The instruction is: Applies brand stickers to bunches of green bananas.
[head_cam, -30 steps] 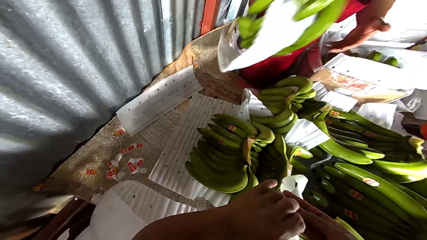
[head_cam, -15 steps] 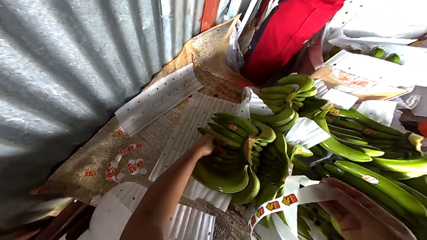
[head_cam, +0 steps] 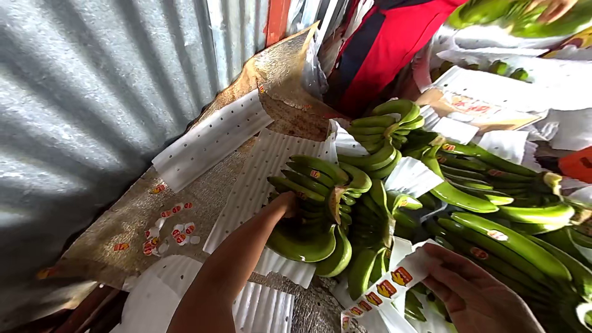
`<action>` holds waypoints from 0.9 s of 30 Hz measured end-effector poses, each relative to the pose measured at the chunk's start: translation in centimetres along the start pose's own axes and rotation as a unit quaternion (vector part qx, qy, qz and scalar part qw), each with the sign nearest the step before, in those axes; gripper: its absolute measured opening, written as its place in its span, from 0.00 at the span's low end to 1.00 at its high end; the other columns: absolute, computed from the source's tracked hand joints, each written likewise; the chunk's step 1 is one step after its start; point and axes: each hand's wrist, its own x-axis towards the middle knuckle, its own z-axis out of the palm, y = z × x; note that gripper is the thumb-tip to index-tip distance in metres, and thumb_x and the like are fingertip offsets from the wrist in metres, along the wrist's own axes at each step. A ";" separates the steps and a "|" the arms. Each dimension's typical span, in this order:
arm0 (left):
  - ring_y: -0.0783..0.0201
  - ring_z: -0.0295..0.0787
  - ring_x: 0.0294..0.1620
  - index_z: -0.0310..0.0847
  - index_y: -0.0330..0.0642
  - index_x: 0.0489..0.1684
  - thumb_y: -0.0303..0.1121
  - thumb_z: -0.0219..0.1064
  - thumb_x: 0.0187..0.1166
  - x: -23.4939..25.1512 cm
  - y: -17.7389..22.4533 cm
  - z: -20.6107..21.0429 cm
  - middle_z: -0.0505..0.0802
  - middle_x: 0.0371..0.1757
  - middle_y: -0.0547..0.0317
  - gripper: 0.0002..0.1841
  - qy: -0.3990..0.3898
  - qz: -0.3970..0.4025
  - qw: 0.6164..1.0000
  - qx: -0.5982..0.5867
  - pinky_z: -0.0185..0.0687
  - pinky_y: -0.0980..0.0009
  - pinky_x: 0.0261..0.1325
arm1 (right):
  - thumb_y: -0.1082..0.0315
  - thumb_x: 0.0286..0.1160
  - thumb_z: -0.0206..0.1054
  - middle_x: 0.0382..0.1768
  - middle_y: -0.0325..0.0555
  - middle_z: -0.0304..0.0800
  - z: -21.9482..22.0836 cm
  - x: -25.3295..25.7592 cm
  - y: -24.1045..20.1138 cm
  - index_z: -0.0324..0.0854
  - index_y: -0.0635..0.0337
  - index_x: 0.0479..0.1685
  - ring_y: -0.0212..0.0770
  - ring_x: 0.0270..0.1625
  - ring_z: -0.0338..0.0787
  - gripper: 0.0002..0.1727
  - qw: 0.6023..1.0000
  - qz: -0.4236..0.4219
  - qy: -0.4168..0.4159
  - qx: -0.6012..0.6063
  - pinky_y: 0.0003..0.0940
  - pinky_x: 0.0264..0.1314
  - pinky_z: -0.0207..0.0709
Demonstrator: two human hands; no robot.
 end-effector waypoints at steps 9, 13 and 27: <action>0.44 0.84 0.69 0.83 0.34 0.64 0.28 0.62 0.83 -4.7 2.4 0.0 0.87 0.66 0.39 0.15 0.220 0.123 0.967 -0.034 0.78 0.44 0.70 | 0.85 0.79 0.54 0.42 0.36 0.95 0.3 -0.5 0.3 0.81 0.62 0.55 0.32 0.41 0.95 0.15 1.000 0.013 -0.009 0.020 0.29 0.46 0.92; 0.55 0.89 0.62 0.95 0.40 0.45 0.29 0.72 0.76 -8.7 6.2 3.0 0.94 0.53 0.49 0.07 0.276 0.486 0.826 -0.071 0.82 0.57 0.68 | 0.84 0.79 0.55 0.39 0.40 0.95 0.8 -0.5 0.9 0.83 0.65 0.53 0.33 0.36 0.95 0.13 0.999 0.016 0.007 0.050 0.27 0.42 0.91; 0.59 0.88 0.54 0.92 0.53 0.41 0.24 0.63 0.79 -9.2 7.1 11.1 0.94 0.48 0.62 0.12 0.469 0.570 0.657 0.155 0.74 0.60 0.69 | 0.78 0.85 0.46 0.43 0.30 0.96 -0.8 -0.5 2.1 0.81 0.58 0.58 0.26 0.46 0.93 0.17 0.980 0.138 -0.120 0.085 0.24 0.56 0.87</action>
